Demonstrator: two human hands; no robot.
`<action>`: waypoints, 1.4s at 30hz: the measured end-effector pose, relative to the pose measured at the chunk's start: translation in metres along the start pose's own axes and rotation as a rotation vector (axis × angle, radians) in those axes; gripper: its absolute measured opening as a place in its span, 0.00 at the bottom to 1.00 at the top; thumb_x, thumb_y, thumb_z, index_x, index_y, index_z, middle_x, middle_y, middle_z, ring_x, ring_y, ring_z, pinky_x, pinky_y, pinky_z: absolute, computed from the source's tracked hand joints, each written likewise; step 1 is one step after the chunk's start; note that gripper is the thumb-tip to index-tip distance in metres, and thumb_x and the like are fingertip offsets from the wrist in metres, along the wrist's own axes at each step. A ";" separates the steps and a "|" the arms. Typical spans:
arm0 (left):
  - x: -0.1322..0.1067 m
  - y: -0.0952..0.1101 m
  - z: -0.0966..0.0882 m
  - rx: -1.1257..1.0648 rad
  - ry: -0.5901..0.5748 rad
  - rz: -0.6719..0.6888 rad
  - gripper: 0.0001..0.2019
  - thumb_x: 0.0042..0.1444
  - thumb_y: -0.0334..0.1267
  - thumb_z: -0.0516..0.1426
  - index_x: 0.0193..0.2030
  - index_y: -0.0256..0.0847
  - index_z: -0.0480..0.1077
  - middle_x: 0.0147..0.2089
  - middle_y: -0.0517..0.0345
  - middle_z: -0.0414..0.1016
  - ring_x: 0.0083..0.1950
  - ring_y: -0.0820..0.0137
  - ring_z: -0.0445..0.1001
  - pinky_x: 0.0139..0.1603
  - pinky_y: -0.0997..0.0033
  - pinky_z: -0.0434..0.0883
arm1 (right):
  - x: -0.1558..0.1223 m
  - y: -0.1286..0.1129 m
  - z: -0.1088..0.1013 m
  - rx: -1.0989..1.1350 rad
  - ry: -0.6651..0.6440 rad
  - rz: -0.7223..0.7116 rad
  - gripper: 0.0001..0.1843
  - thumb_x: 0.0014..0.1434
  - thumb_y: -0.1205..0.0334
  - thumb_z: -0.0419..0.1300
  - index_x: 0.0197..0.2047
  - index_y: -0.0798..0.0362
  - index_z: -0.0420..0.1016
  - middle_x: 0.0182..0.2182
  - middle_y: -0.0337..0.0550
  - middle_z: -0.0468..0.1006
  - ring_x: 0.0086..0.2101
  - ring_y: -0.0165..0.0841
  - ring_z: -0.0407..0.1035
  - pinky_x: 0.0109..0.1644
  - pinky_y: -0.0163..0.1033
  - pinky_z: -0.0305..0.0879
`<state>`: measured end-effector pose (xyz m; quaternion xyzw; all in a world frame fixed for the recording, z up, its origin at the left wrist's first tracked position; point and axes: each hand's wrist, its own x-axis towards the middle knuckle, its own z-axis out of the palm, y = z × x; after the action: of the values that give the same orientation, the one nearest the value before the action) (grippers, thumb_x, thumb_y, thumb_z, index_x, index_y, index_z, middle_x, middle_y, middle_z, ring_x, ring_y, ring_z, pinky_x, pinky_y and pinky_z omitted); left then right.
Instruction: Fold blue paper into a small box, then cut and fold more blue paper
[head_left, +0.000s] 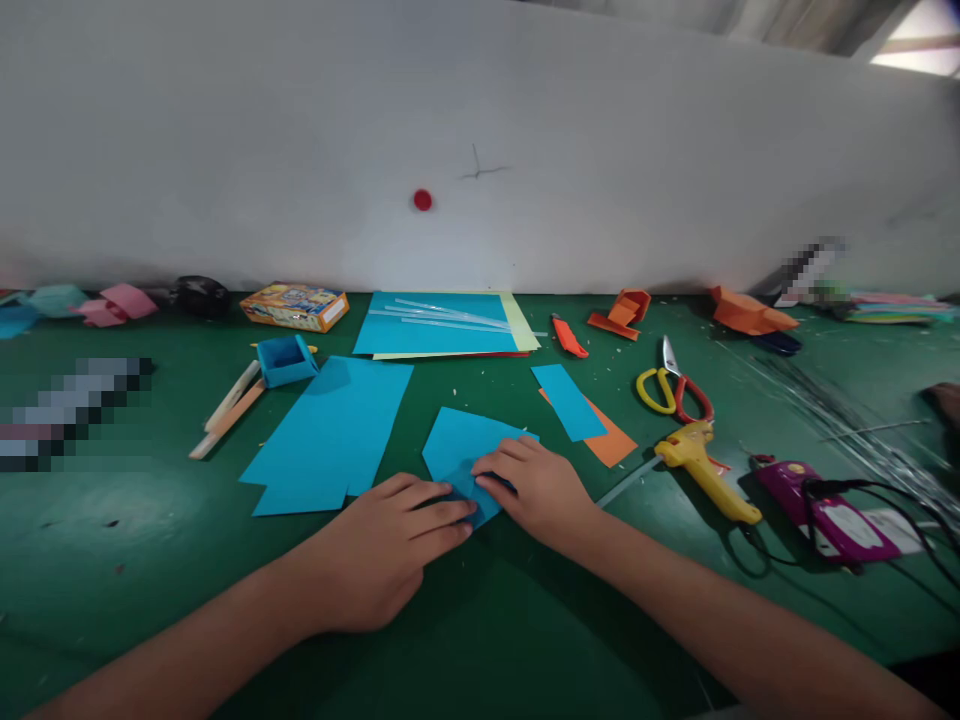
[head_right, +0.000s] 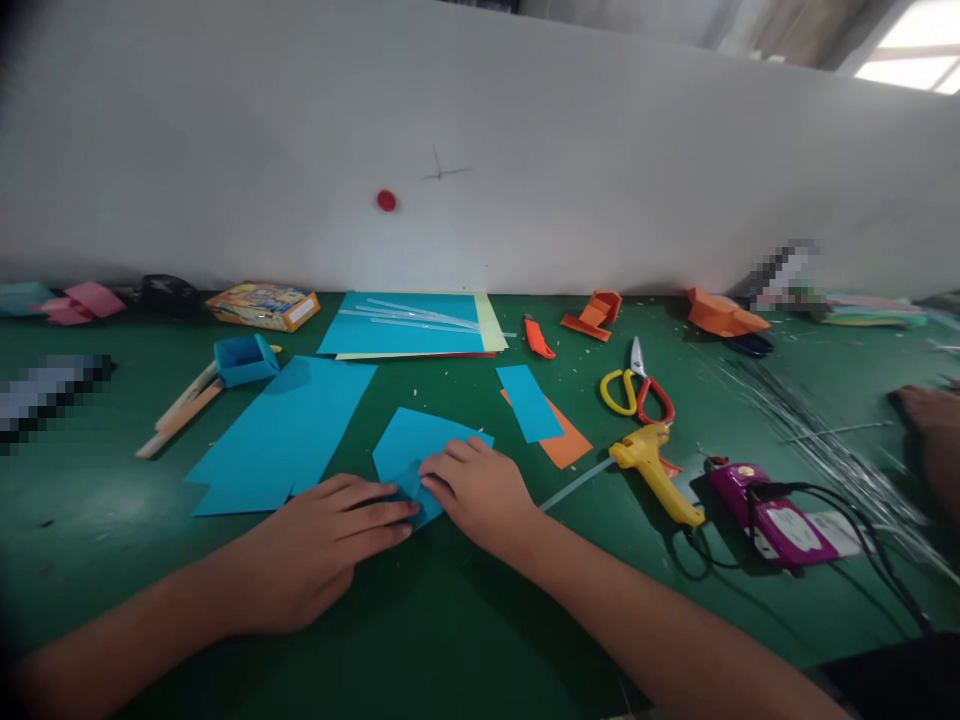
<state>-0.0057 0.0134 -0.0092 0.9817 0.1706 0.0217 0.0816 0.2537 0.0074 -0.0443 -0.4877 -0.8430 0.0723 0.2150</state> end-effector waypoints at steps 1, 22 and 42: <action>0.000 0.000 0.000 -0.013 0.004 -0.007 0.27 0.63 0.29 0.54 0.69 0.45 0.68 0.72 0.57 0.69 0.71 0.55 0.66 0.68 0.51 0.64 | 0.000 0.000 0.000 0.000 -0.001 0.002 0.10 0.73 0.57 0.58 0.49 0.48 0.80 0.43 0.43 0.82 0.42 0.41 0.72 0.44 0.44 0.66; -0.004 -0.004 -0.008 -0.140 -0.017 -0.015 0.31 0.64 0.28 0.52 0.73 0.51 0.63 0.74 0.59 0.66 0.75 0.52 0.62 0.69 0.45 0.66 | -0.024 -0.001 -0.047 -0.011 -0.253 -0.306 0.18 0.74 0.50 0.56 0.62 0.36 0.79 0.71 0.41 0.65 0.62 0.53 0.61 0.60 0.63 0.60; -0.004 -0.001 -0.012 -0.165 -0.014 -0.042 0.32 0.63 0.27 0.52 0.73 0.53 0.64 0.73 0.61 0.66 0.74 0.54 0.63 0.69 0.47 0.66 | -0.024 0.034 -0.075 0.012 -0.281 -0.081 0.12 0.71 0.48 0.59 0.45 0.28 0.87 0.74 0.27 0.58 0.72 0.63 0.47 0.67 0.81 0.49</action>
<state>-0.0109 0.0151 0.0021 0.9680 0.1883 0.0274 0.1639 0.3237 -0.0022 0.0041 -0.4369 -0.8834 0.1362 0.1006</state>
